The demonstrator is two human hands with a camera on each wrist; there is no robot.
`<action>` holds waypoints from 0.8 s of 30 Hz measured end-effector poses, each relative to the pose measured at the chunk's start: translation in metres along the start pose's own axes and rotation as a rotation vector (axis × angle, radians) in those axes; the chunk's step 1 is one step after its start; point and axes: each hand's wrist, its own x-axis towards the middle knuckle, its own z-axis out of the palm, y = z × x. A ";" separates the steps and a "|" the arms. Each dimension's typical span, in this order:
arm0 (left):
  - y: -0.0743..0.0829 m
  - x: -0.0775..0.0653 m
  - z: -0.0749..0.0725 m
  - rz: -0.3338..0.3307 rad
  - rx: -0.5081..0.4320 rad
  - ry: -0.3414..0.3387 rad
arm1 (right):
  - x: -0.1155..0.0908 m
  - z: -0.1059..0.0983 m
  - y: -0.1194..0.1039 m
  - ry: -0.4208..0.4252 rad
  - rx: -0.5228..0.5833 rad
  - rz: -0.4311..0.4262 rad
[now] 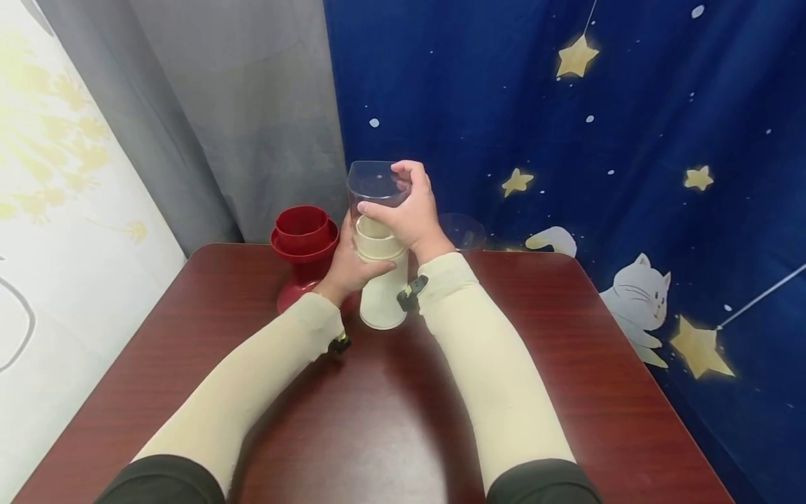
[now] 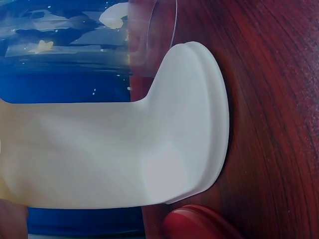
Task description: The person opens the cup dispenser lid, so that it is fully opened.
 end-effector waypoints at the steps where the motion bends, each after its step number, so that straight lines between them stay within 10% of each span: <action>1: 0.001 0.000 0.001 0.000 -0.003 -0.003 | 0.000 -0.001 0.000 0.005 0.006 0.002; 18: 0.003 0.001 0.005 -0.009 0.023 -0.019 | -0.002 -0.010 0.006 0.037 -0.035 -0.069; 24: 0.003 0.001 0.007 0.013 -0.012 -0.003 | 0.012 -0.017 -0.005 0.115 0.209 -0.096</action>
